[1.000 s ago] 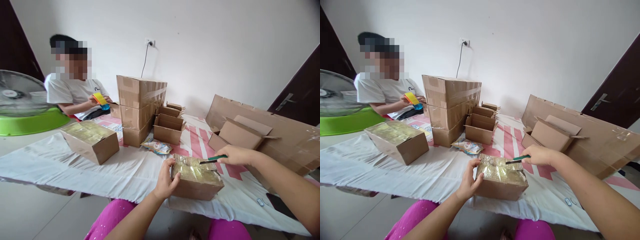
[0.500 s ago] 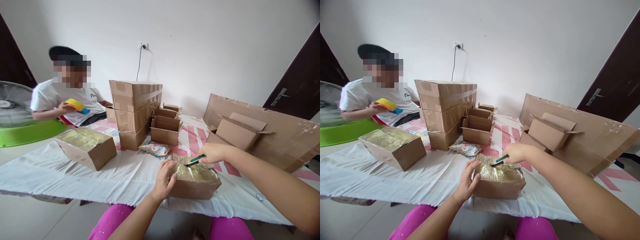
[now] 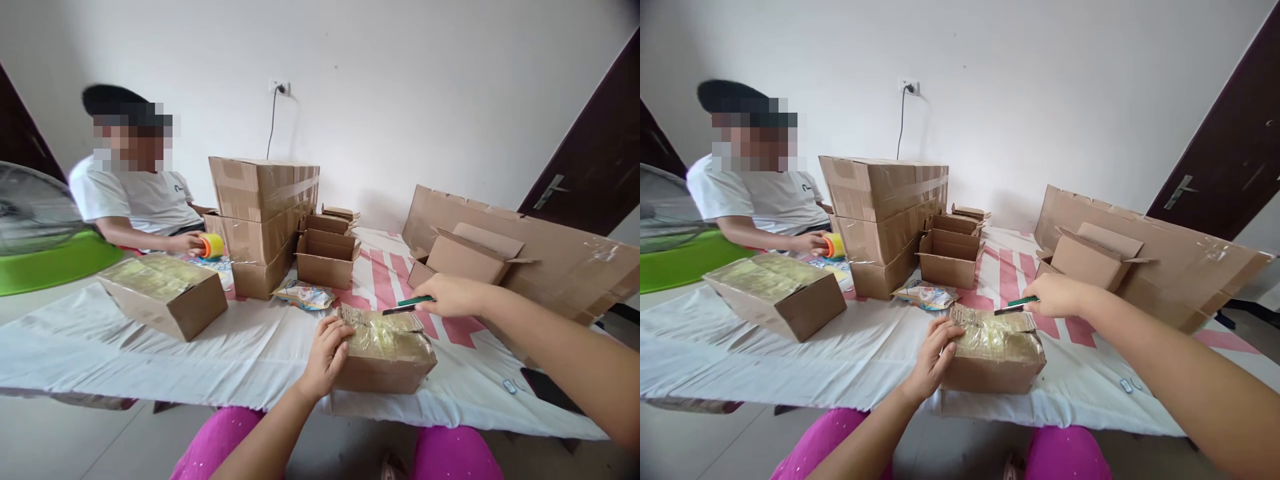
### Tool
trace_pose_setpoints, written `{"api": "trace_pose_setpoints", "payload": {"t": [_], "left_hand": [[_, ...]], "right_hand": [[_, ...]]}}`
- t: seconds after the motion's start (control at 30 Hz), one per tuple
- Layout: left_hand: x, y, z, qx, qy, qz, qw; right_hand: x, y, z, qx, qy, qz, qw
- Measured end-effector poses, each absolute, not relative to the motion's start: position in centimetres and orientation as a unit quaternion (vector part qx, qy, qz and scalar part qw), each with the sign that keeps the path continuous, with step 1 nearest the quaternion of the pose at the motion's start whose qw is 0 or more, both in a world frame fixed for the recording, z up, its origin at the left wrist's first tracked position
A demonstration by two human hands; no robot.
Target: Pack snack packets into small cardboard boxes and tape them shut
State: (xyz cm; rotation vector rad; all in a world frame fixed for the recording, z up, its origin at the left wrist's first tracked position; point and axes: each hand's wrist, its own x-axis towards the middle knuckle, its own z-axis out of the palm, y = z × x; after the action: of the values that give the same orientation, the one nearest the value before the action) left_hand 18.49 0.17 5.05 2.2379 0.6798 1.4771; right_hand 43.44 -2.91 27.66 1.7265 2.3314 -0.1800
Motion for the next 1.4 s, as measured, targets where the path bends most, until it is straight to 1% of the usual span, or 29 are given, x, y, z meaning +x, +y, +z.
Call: {"api": "trace_pose_setpoints", "payload": {"t": [0.1, 0.2, 0.3, 0.37, 0.43, 0.47, 0.5, 0.57, 0.6, 0.63, 0.7, 0.77, 0.87, 0.93, 1.03, 1.1, 1.2, 1.23, 1.3, 1.4], "left_hand": [[18.2, 0.2, 5.0, 0.799, 0.227, 0.523, 0.192], [18.0, 0.2, 4.8, 0.794, 0.224, 0.526, 0.205], [17.9, 0.1, 4.7, 0.793, 0.225, 0.523, 0.217], [17.9, 0.0, 4.7, 0.795, 0.225, 0.520, 0.219], [18.0, -0.1, 4.8, 0.794, 0.223, 0.523, 0.215], [18.1, -0.1, 4.8, 0.793, 0.221, 0.527, 0.211], [18.2, -0.2, 4.8, 0.792, 0.216, 0.532, 0.207], [18.4, -0.5, 4.7, 0.785, 0.202, 0.551, 0.198], [18.5, -0.6, 4.7, 0.777, 0.199, 0.565, 0.195], [18.5, -0.7, 4.6, 0.766, 0.198, 0.580, 0.194], [18.6, -1.0, 4.6, 0.750, 0.182, 0.602, 0.206], [18.6, -1.2, 5.0, 0.752, 0.140, 0.600, 0.234], [18.4, -1.4, 6.1, 0.787, 0.085, 0.560, 0.244], [18.2, -1.5, 6.6, 0.809, 0.083, 0.538, 0.220], [18.0, -1.4, 6.8, 0.826, 0.097, 0.523, 0.186], [17.9, -1.3, 6.5, 0.834, 0.108, 0.513, 0.171], [17.8, -1.1, 6.0, 0.844, 0.124, 0.499, 0.151], [17.7, -1.1, 5.9, 0.848, 0.130, 0.493, 0.145], [17.6, -0.9, 5.8, 0.856, 0.141, 0.478, 0.141], [17.5, -0.8, 5.7, 0.865, 0.136, 0.460, 0.150]], "right_hand": [[41.1, -2.2, 26.1, 0.569, 0.811, -0.063, 0.121], [40.8, -2.0, 25.1, 0.568, 0.805, -0.108, 0.137], [44.0, -2.7, 25.2, 0.596, 0.770, -0.165, 0.157], [47.6, -3.6, 25.3, 0.638, 0.723, -0.218, 0.149], [51.7, -4.9, 24.5, 0.679, 0.663, -0.294, 0.113], [53.6, -5.5, 23.5, 0.683, 0.644, -0.336, 0.076], [55.3, -6.1, 22.1, 0.679, 0.629, -0.377, 0.029], [57.9, -7.2, 18.1, 0.684, 0.598, -0.409, -0.079], [58.6, -7.6, 15.7, 0.696, 0.578, -0.410, -0.114], [58.9, -7.9, 13.2, 0.716, 0.561, -0.394, -0.130], [58.5, -8.4, 8.5, 0.754, 0.547, -0.345, -0.112], [57.6, -8.6, 5.1, 0.770, 0.551, -0.305, -0.103], [56.7, -8.7, 2.9, 0.779, 0.574, -0.235, -0.094], [56.9, -8.5, 2.9, 0.781, 0.585, -0.202, -0.078], [57.3, -7.4, 4.9, 0.788, 0.593, -0.151, -0.066], [56.6, -6.3, 7.3, 0.781, 0.607, -0.085, -0.119], [53.2, -4.8, 11.6, 0.706, 0.658, 0.005, -0.262], [51.5, -4.3, 12.9, 0.668, 0.685, 0.018, -0.291], [48.0, -3.5, 14.9, 0.599, 0.744, 0.011, -0.296], [43.6, -2.3, 15.8, 0.551, 0.795, -0.022, -0.253]]}}
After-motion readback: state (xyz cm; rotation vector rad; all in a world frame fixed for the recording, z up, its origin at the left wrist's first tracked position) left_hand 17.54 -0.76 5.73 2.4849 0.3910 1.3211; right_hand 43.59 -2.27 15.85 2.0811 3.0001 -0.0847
